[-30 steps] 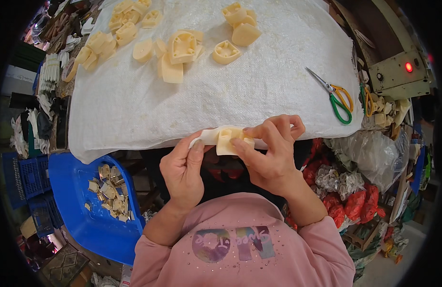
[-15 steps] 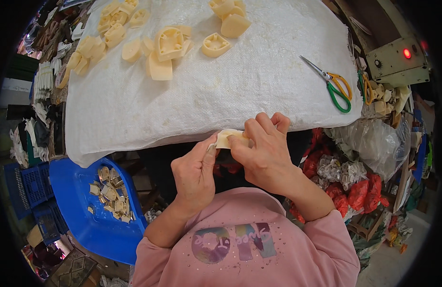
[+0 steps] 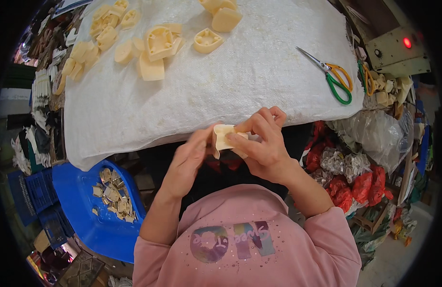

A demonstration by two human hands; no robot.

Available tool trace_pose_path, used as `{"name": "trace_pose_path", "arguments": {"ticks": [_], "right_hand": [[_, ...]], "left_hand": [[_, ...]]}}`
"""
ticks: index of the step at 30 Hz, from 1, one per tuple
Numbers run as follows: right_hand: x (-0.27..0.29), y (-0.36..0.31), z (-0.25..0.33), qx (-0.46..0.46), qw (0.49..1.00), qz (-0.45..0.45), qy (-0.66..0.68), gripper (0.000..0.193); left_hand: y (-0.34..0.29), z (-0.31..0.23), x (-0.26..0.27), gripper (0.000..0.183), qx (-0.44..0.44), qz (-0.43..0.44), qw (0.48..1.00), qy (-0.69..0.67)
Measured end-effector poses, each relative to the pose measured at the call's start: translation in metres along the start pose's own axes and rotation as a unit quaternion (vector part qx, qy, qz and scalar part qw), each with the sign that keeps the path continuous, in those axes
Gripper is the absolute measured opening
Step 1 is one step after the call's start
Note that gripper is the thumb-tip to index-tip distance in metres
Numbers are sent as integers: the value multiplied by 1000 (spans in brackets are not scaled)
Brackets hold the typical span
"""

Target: The recorder is assembling small plastic/rubber shoe components by manually fitting them together and using scissors to trim excess material.

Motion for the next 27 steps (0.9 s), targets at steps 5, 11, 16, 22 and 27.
{"name": "trace_pose_path", "arguments": {"ticks": [5,11,16,22,27], "right_hand": [[1,-2,5,36,997,16,71,36],[0,-4,9,47,995,14,85,35],[1,-3,3,40,993,15,109,33],[4,-4,-4,7,995,-1,96,33],[6,-3,-2,-9,996,5,86,33]], "left_hand": [[2,17,-14,61,105,122,965,-209],[8,23,-15,55,126,75,978,-151],[10,21,-17,53,119,74,978,-154],[-2,1,-2,56,-118,-153,974,115],[-14,-5,-16,21,-199,-168,957,131]]}}
Point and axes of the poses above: each hand's wrist, its own y-axis towards the middle knuckle, its own x-axis out of the back of the hand, z = x × y, the point moved 4 cm from there along y, towards the middle knuckle, and after that the axes turned 5 degrees about z, right-handed, at the moved point
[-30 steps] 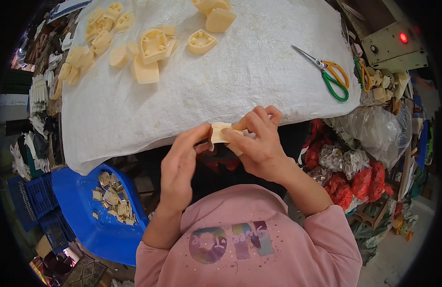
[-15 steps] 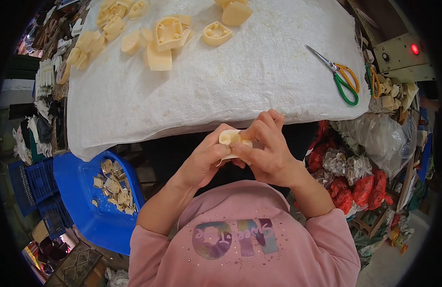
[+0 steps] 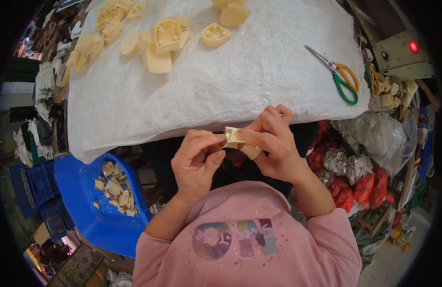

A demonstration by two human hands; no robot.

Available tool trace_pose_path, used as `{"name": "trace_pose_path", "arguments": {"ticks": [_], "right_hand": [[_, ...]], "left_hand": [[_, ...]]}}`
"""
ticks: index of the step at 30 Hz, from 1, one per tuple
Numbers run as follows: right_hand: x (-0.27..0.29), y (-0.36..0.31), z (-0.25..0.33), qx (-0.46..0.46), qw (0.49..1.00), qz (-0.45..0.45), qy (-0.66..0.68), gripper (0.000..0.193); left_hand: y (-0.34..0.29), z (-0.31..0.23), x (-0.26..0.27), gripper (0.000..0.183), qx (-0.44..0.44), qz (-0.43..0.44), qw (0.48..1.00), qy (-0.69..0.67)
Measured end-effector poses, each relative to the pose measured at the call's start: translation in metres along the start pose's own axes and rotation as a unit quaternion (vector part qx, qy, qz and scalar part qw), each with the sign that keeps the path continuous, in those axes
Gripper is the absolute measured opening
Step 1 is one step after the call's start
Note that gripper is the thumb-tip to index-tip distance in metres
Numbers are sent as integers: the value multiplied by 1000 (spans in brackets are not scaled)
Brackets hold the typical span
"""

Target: The recorder is assembling small plastic/rubber shoe components by manually fitting them together and using scissors to trim excess material.

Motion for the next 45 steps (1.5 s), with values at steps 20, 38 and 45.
{"name": "trace_pose_path", "arguments": {"ticks": [20,38,45], "right_hand": [[-7,-9,0,-71,992,106,18,35],[-8,-14,-12,-63,988,48,135,35],[-9,-14,-9,-45,989,60,125,33]], "left_hand": [[0,11,-10,5,157,-66,982,-87],[8,11,-5,16,83,54,995,-18],[11,0,-11,15,-37,78,975,206]]}}
Point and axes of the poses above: each hand's wrist, its own y-axis towards the middle knuckle, its own x-axis out of the back of the hand, z = x × y, the point moved 4 cm from there along y, towards the middle knuckle, and after that the axes turned 5 degrees about z, right-handed, at the moved point
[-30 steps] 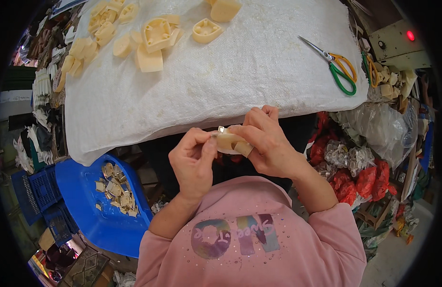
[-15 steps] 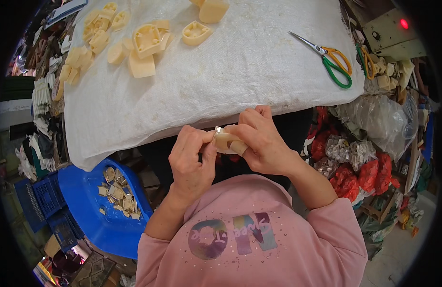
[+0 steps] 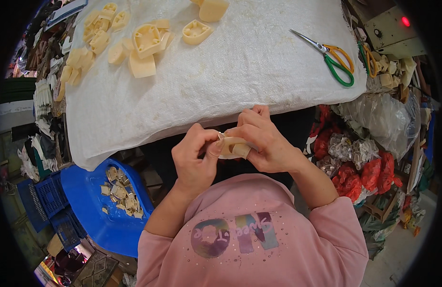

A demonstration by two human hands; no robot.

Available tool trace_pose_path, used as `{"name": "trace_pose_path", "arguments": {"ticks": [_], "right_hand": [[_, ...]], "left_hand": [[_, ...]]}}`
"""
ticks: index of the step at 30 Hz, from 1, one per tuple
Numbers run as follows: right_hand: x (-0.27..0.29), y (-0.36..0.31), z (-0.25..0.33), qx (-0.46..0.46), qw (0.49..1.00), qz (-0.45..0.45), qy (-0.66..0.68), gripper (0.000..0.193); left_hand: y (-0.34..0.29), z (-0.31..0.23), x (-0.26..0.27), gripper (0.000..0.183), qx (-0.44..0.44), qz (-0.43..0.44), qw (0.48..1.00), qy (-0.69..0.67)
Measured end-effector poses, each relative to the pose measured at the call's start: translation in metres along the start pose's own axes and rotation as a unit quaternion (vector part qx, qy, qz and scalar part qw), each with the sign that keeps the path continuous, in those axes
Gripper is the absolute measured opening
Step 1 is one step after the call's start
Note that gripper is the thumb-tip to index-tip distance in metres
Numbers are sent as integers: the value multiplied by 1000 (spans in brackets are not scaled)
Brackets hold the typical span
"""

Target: The recorder is assembling small plastic/rubber shoe components by manually fitting them together and using scissors to trim excess material.

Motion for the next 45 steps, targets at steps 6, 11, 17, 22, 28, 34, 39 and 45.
{"name": "trace_pose_path", "arguments": {"ticks": [6,11,17,22,28,34,39,45], "right_hand": [[-1,1,2,5,1000,21,-23,28],[-1,0,-2,9,999,37,2,29],[6,7,2,54,998,14,-28,36],[2,8,0,64,993,-22,-92,37],[22,15,34,47,992,-65,-98,37],[-10,-24,4,-112,927,-212,287,32],[-29,-21,-1,-216,789,-252,517,27],[-26,-26,-10,-244,799,-219,504,27]], "left_hand": [[9,-12,-4,17,-159,-26,979,124],[3,-3,-5,20,-46,-22,999,4],[2,-1,4,17,-55,-31,998,-6],[-1,-9,9,19,-159,-81,979,103],[-7,-8,25,17,-192,-122,953,200],[-5,-21,27,22,-239,-148,950,135],[-7,-26,8,34,-251,-21,968,-3],[-13,-27,3,37,-283,10,955,94]]}}
Point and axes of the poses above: each hand's wrist, its own y-axis towards the middle knuckle, its own x-axis out of the back of the hand, z = x × y, the point moved 4 cm from there along y, towards the middle knuckle, and after that the axes turned 5 degrees about z, right-handed, at the moved point
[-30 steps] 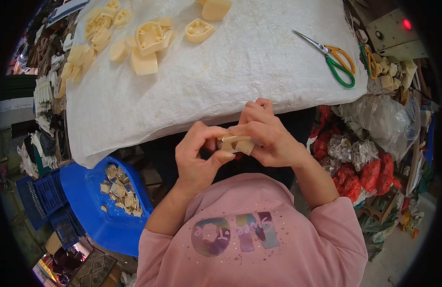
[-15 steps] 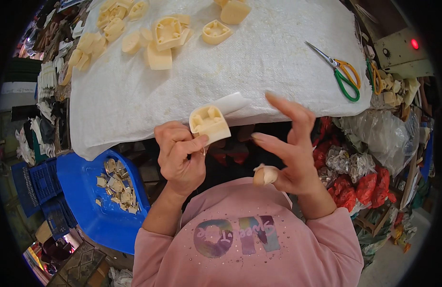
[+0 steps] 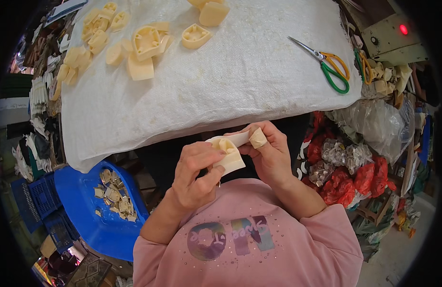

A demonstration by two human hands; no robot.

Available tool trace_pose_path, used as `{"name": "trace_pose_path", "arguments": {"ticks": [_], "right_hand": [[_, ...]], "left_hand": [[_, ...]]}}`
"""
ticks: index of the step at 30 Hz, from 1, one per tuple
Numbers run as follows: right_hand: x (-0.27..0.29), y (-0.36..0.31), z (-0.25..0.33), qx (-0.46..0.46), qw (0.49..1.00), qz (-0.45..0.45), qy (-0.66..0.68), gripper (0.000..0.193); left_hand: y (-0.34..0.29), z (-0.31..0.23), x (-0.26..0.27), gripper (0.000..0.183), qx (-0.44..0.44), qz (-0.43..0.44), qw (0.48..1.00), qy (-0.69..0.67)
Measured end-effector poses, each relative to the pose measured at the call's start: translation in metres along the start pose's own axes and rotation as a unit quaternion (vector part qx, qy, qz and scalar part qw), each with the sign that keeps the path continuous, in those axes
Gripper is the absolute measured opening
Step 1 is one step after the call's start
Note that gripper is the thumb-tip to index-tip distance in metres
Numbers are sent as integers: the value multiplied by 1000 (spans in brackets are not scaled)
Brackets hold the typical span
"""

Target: The recorder is assembling small plastic/rubber shoe components by manually fitting them together and using scissors to trim excess material.

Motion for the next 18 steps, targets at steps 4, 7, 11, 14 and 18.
{"name": "trace_pose_path", "arguments": {"ticks": [4,7,11,14,18], "right_hand": [[-2,4,-2,-32,997,32,55,25],[-4,2,-4,17,994,48,100,25],[1,0,-4,27,999,36,18,24],[-9,2,4,73,997,14,5,26],[10,16,-9,-20,997,-31,71,26]], "left_hand": [[-6,4,-1,37,4,-23,999,27],[-2,4,-3,37,21,-49,999,8],[-5,7,-9,37,17,-21,1000,3],[-7,4,-8,36,2,-49,999,15],[4,-6,-8,30,24,-16,999,-18]]}}
Point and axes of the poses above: each hand's wrist, its own y-axis towards the middle knuckle, its own x-axis out of the back of the hand, z = x × y, the point moved 4 cm from there along y, towards the middle knuckle, and after that the axes turned 5 degrees about z, right-handed, at the moved point
